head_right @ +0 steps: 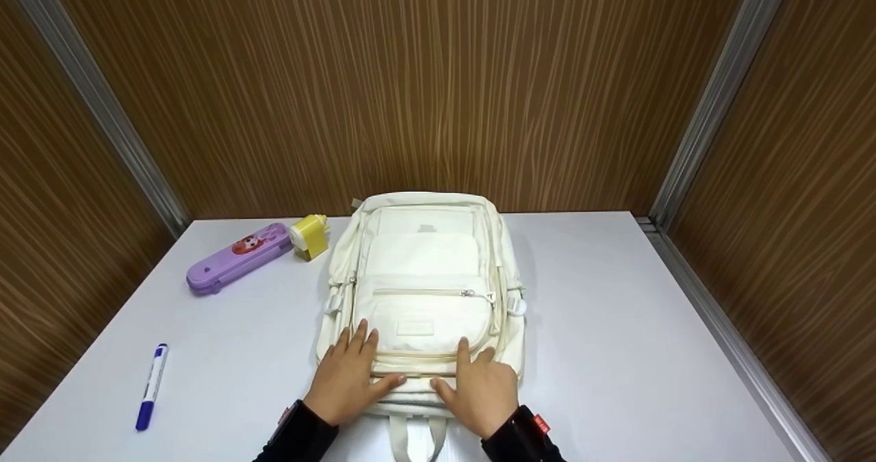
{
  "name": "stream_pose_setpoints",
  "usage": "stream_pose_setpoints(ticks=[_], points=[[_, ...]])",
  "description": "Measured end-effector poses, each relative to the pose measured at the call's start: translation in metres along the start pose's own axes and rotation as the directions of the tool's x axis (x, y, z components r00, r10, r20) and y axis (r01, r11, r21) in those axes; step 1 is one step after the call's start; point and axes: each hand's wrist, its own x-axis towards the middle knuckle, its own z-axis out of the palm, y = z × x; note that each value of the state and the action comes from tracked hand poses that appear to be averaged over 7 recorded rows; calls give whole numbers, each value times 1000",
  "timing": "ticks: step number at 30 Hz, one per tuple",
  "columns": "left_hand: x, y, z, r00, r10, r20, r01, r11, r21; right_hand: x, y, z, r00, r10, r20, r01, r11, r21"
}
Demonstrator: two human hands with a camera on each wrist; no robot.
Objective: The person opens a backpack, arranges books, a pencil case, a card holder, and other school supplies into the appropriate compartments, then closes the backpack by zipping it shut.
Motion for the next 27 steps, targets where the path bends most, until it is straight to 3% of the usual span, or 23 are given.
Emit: stream_pose_setpoints(ticks=[6,9,11,14,16,17,19,24,27], points=[[0,-2,-1,1000,6,-5,-6,1000,-5,0,-2,5,994,-15,-109,9,998,-60],[0,-2,-2,1000,13,-9,-13,1000,-12,3,-1,8,972,-60,-229,34,993,-116],[0,-3,-2,1000,16,-9,-16,1000,-17,6,-1,10,936,-130,-326,92,987,-130],[0,-4,-2,1000,20,-6,-20,1000,-22,12,-2,13,860,-268,-434,233,963,-133],[0,-5,-3,1000,22,-5,-22,999,-25,16,-3,15,821,-344,-456,326,938,-120],[0,-5,-3,1000,22,-5,-22,999,-27,18,-3,15,812,-367,-453,358,927,-109],[0,-6,-3,1000,23,-6,-23,999,-26,20,-4,15,817,-383,-431,391,917,-75],[0,-8,-3,999,32,-1,-32,999,-27,22,-2,12,892,-324,-316,368,926,89],[1,-9,-4,999,37,11,-36,999,-31,23,0,9,921,-295,-254,343,924,171]])
